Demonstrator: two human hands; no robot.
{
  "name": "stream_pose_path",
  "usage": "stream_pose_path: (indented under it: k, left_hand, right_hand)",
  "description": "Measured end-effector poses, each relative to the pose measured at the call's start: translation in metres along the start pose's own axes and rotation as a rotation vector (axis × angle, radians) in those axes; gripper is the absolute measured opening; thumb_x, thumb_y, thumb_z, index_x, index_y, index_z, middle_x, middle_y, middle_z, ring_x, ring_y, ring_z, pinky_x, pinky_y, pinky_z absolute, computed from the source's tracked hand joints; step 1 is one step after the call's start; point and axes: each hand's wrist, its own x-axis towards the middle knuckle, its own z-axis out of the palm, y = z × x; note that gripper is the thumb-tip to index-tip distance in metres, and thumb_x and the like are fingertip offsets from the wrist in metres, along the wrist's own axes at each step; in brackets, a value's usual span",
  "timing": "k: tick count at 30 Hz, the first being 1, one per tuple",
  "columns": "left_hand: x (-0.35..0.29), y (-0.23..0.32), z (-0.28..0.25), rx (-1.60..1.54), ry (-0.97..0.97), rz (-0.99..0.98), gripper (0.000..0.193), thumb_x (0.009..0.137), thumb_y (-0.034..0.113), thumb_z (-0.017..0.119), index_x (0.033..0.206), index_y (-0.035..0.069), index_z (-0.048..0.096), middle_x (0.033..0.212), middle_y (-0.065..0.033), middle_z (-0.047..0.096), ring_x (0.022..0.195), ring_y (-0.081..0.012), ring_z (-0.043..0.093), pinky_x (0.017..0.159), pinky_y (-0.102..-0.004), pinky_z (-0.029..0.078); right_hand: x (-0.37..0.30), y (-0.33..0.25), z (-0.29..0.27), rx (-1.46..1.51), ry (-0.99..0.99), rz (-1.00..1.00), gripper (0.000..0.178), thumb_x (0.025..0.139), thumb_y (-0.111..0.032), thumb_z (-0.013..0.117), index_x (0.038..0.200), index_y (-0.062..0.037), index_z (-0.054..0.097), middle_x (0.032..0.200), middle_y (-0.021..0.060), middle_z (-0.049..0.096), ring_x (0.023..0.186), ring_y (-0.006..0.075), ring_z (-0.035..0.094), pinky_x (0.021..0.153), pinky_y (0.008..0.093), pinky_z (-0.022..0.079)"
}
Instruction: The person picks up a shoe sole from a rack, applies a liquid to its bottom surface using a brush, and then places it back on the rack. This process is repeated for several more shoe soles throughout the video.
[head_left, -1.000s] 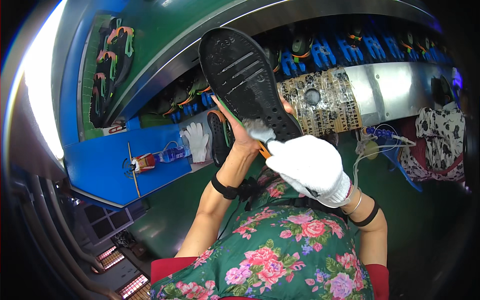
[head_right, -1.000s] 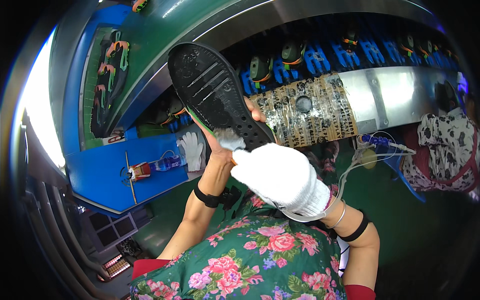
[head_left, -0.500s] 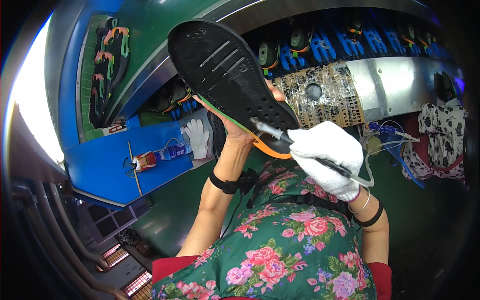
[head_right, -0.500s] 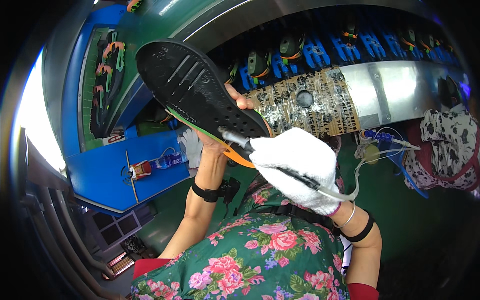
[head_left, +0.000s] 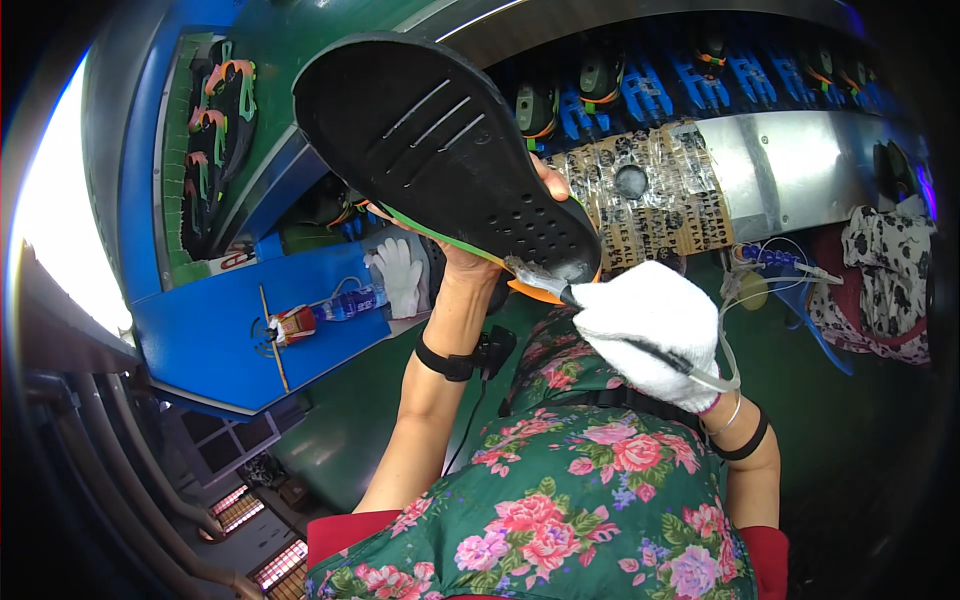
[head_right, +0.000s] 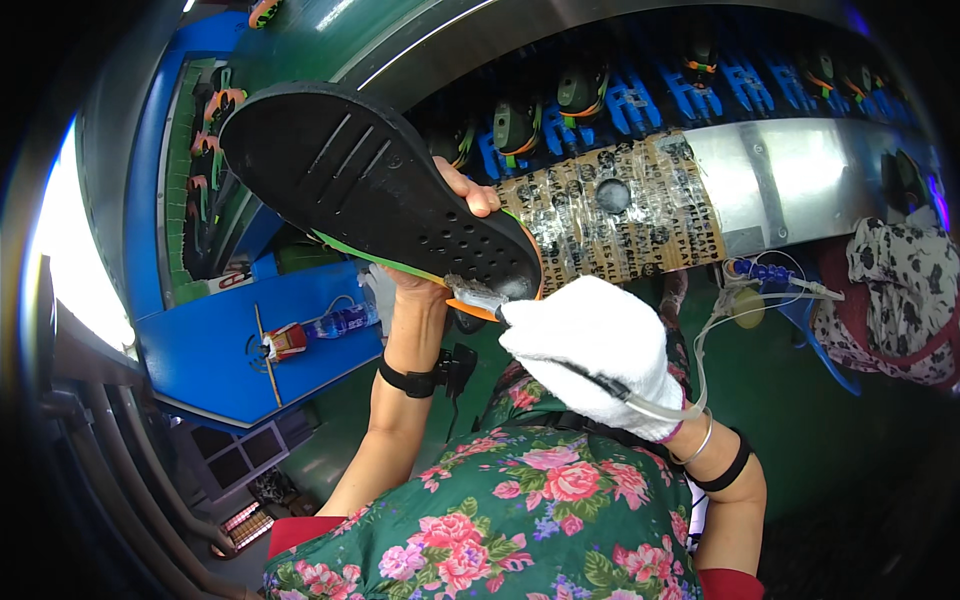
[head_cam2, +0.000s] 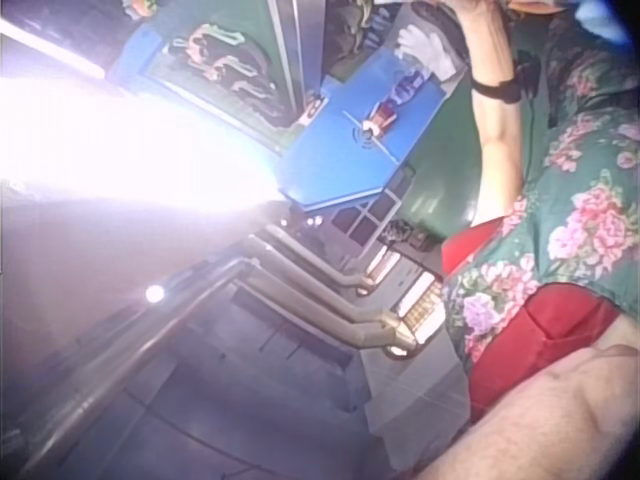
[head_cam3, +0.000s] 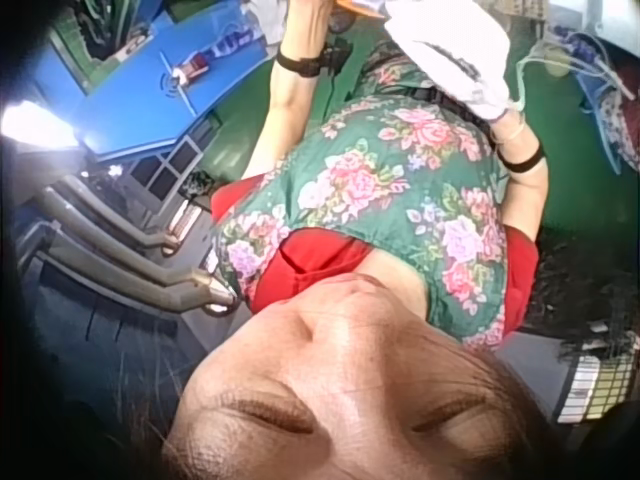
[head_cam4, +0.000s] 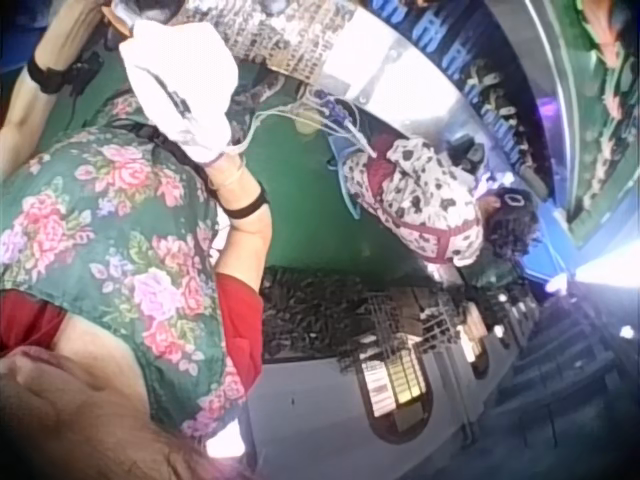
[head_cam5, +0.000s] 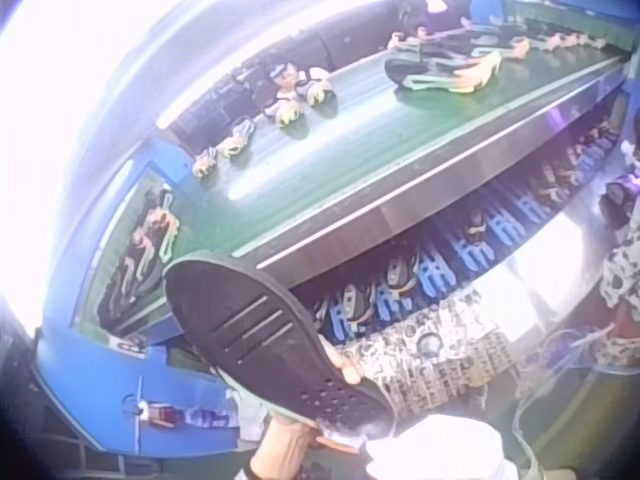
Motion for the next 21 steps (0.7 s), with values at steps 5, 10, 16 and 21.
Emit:
stream_pose_path:
  k: [5,10,16,21]
  left_hand:
    - [0.004,0.003,-0.004,0.039,-0.034,-0.005,0.073,0.084,0.062,0.074,0.11,-0.006,0.062,0.095,-0.0125,0.063,0.093,-0.0293,0.069,0.092,-0.0446,0.051]
    - [0.006,0.005,-0.004,0.069,-0.02,-0.015,0.067,0.086,0.059,0.074,0.107,-0.003,0.063,0.093,-0.0115,0.061,0.093,-0.0296,0.07,0.092,-0.0457,0.05]
    - [0.012,0.006,-0.003,0.121,-0.046,-0.004,0.062,0.086,0.058,0.075,0.104,-0.001,0.065,0.091,-0.011,0.06,0.091,-0.0295,0.07,0.088,-0.0458,0.051]
    - [0.016,0.006,-0.006,0.04,-0.096,-0.028,0.064,0.082,0.057,0.08,0.107,-0.001,0.065,0.095,-0.0128,0.064,0.095,-0.0297,0.071,0.089,-0.0437,0.053]
  right_hand:
    - [-0.001,0.0,-0.001,0.063,0.086,0.114,0.019,0.074,0.001,0.084,0.091,-0.0057,0.079,0.095,0.011,0.078,0.084,0.0239,0.073,0.075,0.0346,0.058]
    - [-0.001,0.001,-0.002,0.07,0.032,0.114,0.022,0.075,0.0,0.083,0.096,-0.0075,0.079,0.099,0.011,0.078,0.083,0.0248,0.073,0.074,0.0346,0.058]
    - [-0.003,0.0,-0.008,0.005,-0.084,-0.015,0.026,0.078,-0.002,0.08,0.103,-0.0075,0.079,0.103,0.01,0.078,0.083,0.0258,0.072,0.073,0.0352,0.057]
    - [-0.003,-0.001,0.0,-0.067,0.015,-0.078,0.033,0.073,0.0,0.081,0.105,-0.0087,0.079,0.102,0.0106,0.078,0.082,0.0258,0.073,0.07,0.0353,0.058]
